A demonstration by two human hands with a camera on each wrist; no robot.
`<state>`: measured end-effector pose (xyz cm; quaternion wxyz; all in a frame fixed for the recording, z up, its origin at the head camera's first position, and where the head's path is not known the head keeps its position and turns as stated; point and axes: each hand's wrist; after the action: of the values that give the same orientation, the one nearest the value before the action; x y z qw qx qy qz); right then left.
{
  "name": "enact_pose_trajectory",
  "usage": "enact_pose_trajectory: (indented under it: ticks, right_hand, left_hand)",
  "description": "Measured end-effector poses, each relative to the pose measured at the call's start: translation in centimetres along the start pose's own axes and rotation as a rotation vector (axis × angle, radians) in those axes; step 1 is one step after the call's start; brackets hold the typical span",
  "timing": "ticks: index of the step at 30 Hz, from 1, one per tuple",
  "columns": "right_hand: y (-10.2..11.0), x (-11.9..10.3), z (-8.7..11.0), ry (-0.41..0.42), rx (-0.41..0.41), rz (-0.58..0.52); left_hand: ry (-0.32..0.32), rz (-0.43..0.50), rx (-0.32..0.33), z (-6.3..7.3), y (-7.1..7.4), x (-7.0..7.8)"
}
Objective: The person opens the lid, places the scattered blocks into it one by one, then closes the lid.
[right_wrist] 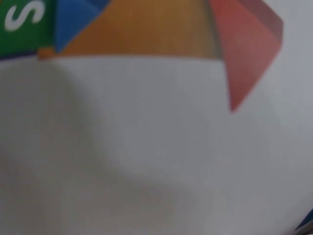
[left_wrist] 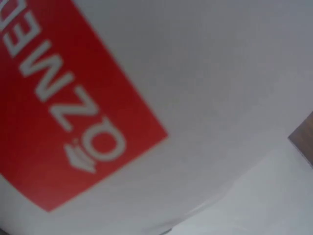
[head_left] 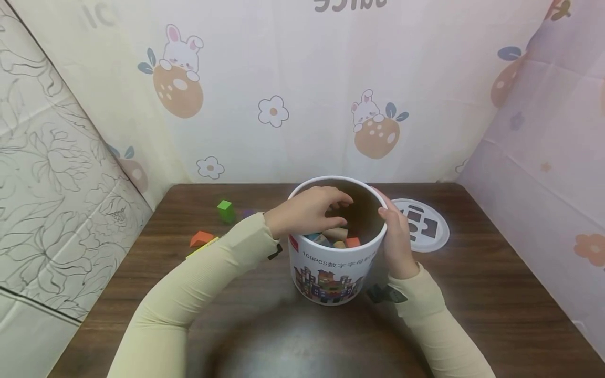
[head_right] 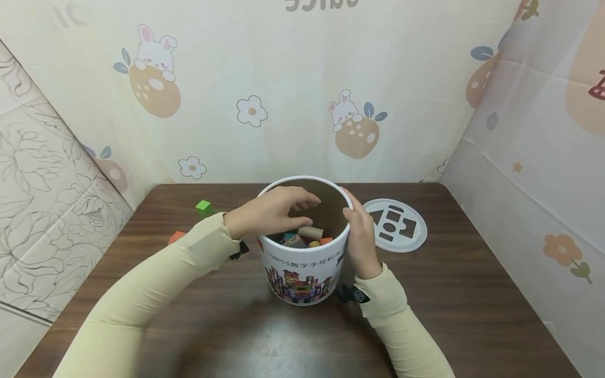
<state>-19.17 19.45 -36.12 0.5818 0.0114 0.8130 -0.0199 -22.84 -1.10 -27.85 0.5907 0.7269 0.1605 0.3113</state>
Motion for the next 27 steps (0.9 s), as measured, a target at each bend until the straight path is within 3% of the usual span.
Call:
enact_pose_trajectory:
  ticks: [5, 12, 22, 27]
  right_hand:
    - [-0.2, 0.0, 0.0, 0.001, 0.010, 0.004]
    - [-0.5, 0.1, -0.2, -0.001, 0.010, -0.005]
    - [-0.7, 0.3, -0.5, 0.017, 0.019, -0.045]
    - [-0.9, 0.4, -0.7, 0.021, 0.021, -0.045]
  left_hand:
    - [-0.001, 0.029, 0.061, 0.3, -0.1, -0.3]
    - [0.026, 0.093, 0.253, 1.8, 0.0, -1.3]
    - [0.106, 0.081, 0.453, 5.5, 0.8, -4.7]
    - [0.211, 0.092, 0.473, 7.7, 0.8, -7.1]
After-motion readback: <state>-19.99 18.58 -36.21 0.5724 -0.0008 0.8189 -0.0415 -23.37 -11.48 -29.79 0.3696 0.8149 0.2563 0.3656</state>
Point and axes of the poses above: each hand's wrist, its own z-axis away from the middle knuckle, its own y-axis out of the back of the hand, x = y × z, and after that the axes turned 10 degrees about -z, right-handed
